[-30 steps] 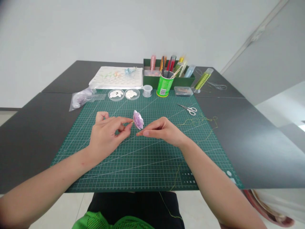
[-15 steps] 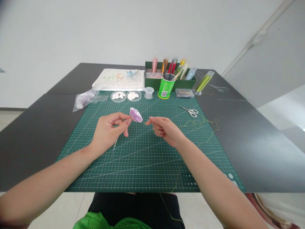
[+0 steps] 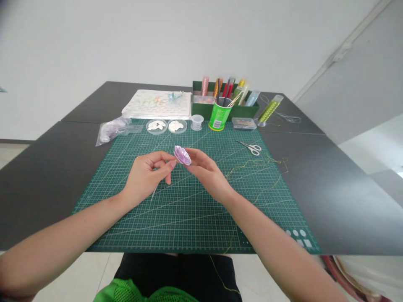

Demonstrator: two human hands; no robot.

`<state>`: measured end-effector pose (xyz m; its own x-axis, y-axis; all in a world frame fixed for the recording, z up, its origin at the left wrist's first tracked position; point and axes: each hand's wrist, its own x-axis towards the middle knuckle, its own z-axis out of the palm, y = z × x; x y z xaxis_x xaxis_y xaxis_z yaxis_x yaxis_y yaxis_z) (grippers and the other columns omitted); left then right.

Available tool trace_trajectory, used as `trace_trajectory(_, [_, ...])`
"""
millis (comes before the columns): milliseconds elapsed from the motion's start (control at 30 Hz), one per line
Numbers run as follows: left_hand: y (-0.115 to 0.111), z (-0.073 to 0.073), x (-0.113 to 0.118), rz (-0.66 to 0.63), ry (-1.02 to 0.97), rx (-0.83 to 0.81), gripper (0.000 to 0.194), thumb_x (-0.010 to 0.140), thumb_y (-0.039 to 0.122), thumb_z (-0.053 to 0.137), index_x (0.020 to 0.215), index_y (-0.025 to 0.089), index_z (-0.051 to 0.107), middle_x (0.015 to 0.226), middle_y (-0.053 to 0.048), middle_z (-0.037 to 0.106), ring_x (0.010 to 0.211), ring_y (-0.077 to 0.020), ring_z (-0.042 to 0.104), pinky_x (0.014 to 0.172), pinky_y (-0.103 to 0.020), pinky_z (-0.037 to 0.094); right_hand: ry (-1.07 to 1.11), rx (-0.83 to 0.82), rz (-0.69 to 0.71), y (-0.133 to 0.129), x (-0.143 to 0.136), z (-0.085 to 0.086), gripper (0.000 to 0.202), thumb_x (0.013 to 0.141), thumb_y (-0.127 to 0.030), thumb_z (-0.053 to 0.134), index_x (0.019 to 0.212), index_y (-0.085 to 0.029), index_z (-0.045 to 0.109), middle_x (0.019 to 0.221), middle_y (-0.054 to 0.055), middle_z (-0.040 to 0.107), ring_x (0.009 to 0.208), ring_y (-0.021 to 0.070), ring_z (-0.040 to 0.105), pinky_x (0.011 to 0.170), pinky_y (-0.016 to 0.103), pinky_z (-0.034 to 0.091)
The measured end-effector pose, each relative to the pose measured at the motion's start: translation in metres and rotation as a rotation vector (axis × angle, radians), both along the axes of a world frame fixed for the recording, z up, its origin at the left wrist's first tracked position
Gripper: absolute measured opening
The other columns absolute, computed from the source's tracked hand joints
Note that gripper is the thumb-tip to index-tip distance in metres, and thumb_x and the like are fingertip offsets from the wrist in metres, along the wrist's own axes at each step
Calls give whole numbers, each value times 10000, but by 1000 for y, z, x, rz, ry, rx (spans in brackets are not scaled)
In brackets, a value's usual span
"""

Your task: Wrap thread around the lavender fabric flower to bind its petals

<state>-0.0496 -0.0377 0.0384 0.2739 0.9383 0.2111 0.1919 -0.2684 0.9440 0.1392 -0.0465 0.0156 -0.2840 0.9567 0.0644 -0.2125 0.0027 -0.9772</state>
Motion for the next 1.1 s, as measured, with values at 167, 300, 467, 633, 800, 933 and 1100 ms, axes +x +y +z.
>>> trace_trajectory(167, [-3,-8,4,-23,3,-8,141,920,292,633,857,197,715,481,77,650,413,-88,507,580,-259,459,144,-241,-9,-12,-18,3,263,821,-372,762,1024,-221,687,547,-101,365,445,66,222,416,226,187])
trace_trajectory(300, [-5,-14,7,-52,0,-41,169,955,324,612,870,198,684,532,69,683,417,-87,484,574,-261,432,143,-253,-194,-16,-25,2,311,734,-410,853,897,-211,677,514,-123,275,449,56,141,420,250,112])
trace_trajectory(467, [-5,-18,8,-61,-22,-73,202,958,351,616,824,201,637,592,45,730,454,-107,553,577,-275,424,169,-274,-252,-14,-27,-1,301,722,-403,847,915,-201,735,500,-122,285,447,54,128,424,264,100])
trace_trajectory(633, [-5,-17,6,-56,37,18,183,963,331,629,827,210,649,663,44,774,598,-137,675,779,-332,478,253,-284,-188,-13,-25,-3,245,743,-368,826,913,-211,749,481,-134,249,439,49,103,422,256,91])
trace_trajectory(800, [-7,-15,5,-26,86,125,163,959,297,639,819,221,675,656,47,776,718,-169,727,1000,-412,435,321,-291,-134,-13,-24,-3,232,736,-370,843,871,-205,752,460,-146,207,415,37,86,403,229,91])
trace_trajectory(933, [-7,-16,5,-62,-40,12,152,935,339,672,857,214,709,728,12,803,767,-187,754,931,-388,498,345,-293,-113,-13,-24,-2,241,719,-375,865,840,-199,753,452,-146,232,404,26,90,394,214,93])
trace_trajectory(1100, [-4,-17,6,-178,-296,-228,234,898,408,709,820,190,736,840,-34,819,813,-195,771,817,-329,573,338,-302,-111,-11,-23,-2,248,695,-375,879,816,-199,754,449,-134,304,413,25,108,391,214,92])
